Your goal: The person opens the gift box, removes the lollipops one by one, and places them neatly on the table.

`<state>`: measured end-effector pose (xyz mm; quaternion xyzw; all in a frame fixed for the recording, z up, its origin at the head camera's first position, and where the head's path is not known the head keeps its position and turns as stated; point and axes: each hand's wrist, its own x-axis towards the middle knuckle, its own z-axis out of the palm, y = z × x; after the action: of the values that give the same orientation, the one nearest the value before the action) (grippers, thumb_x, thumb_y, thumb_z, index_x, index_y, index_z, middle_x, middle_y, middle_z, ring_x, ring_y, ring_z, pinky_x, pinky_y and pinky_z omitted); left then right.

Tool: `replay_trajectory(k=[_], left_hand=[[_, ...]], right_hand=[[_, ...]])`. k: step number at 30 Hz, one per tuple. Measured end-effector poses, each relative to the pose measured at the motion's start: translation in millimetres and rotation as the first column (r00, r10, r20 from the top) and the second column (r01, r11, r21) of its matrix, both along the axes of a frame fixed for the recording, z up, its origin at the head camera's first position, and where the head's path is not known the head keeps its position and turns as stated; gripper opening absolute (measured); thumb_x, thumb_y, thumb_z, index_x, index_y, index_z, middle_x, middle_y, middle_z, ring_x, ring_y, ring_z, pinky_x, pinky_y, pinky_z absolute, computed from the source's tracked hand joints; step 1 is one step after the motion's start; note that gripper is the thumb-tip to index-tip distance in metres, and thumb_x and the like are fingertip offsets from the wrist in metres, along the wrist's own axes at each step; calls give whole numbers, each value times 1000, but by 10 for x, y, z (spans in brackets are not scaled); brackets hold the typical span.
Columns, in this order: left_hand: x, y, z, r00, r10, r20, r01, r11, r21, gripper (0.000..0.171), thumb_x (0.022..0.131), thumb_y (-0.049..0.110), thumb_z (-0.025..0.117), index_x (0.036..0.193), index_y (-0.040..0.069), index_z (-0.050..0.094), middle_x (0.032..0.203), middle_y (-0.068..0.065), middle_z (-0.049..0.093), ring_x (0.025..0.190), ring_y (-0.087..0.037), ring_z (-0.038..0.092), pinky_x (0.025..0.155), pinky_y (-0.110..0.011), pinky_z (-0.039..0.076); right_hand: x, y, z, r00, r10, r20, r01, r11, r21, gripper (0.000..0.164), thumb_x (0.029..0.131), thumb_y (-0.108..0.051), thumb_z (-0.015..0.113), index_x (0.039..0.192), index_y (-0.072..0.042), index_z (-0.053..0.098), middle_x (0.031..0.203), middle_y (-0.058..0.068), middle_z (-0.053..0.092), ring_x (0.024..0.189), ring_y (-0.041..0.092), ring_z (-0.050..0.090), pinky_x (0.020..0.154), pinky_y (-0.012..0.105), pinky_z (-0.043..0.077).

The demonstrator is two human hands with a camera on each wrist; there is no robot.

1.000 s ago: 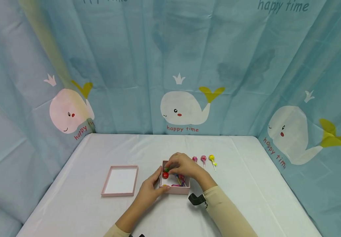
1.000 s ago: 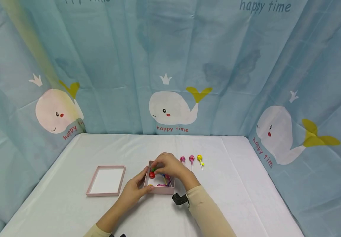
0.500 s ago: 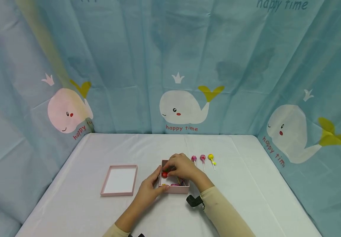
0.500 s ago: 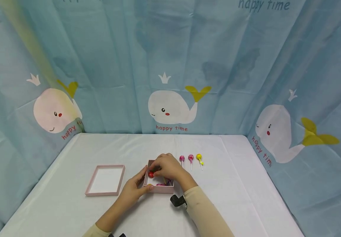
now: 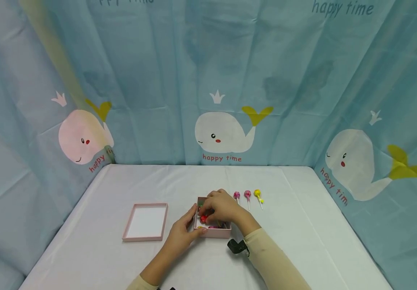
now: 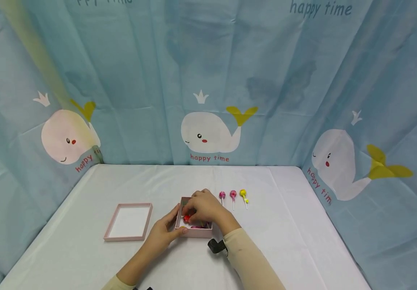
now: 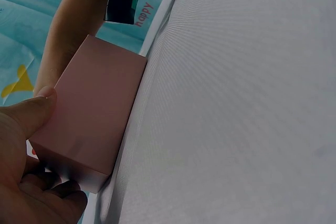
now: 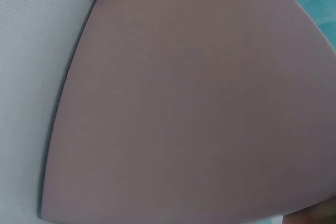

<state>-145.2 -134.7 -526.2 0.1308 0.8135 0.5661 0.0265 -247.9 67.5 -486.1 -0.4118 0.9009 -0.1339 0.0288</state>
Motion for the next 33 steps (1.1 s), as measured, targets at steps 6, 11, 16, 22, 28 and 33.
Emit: replay_trajectory(k=[6, 11, 16, 22, 28, 33], left_hand=[[4, 2, 12, 1000, 7, 13, -7, 1000, -6, 99, 85, 42, 82, 162, 13, 29, 168, -2, 26, 154, -25, 26, 123, -39, 28], [4, 5, 24, 1000, 1, 6, -1, 1000, 8, 97, 86, 39, 82, 162, 11, 29, 168, -4, 26, 154, -25, 25, 123, -40, 28], [3, 11, 31, 1000, -5, -14, 5, 1000, 2, 96, 87, 38, 82, 162, 10, 29, 168, -7, 26, 154, -27, 26, 122, -41, 28], [-1, 31, 24, 1000, 25, -17, -25, 1000, 10, 94, 86, 37, 82, 161, 12, 32, 167, -5, 29, 154, -28, 26, 122, -42, 28], [0, 31, 30, 1000, 31, -3, -31, 999, 22, 95, 85, 36, 84, 161, 12, 33, 167, -4, 30, 154, -26, 27, 123, -41, 27], [-2, 32, 29, 999, 33, 5, -33, 999, 26, 95, 85, 35, 84, 161, 12, 32, 167, -4, 30, 154, -26, 27, 123, -41, 27]], right_hand=[[9, -6, 30, 999, 35, -26, -34, 999, 32, 24, 80, -43, 87, 103, -46, 78, 102, -32, 69, 119, 11, 57, 108, 42, 42], [7, -10, 32, 999, 40, -34, -38, 999, 36, 23, 83, -44, 85, 105, -45, 78, 106, -29, 69, 119, 10, 57, 110, 43, 41], [7, 2, 34, 1000, 20, -23, -20, 1000, -9, 22, 83, -43, 84, 104, -40, 79, 101, -28, 69, 117, 9, 57, 111, 43, 41], [-25, 30, 14, 1000, 3, -10, -4, 996, -91, 22, 84, -42, 85, 104, -37, 78, 99, -27, 68, 113, 7, 58, 112, 44, 40], [-37, 51, 7, 1000, -21, 23, 24, 990, -139, 21, 86, -41, 84, 105, -34, 78, 100, -25, 68, 116, 7, 57, 114, 41, 38], [-29, 77, 15, 999, -32, 10, 34, 983, -182, 18, 88, -41, 82, 104, -32, 78, 106, -20, 69, 119, 8, 56, 115, 42, 38]])
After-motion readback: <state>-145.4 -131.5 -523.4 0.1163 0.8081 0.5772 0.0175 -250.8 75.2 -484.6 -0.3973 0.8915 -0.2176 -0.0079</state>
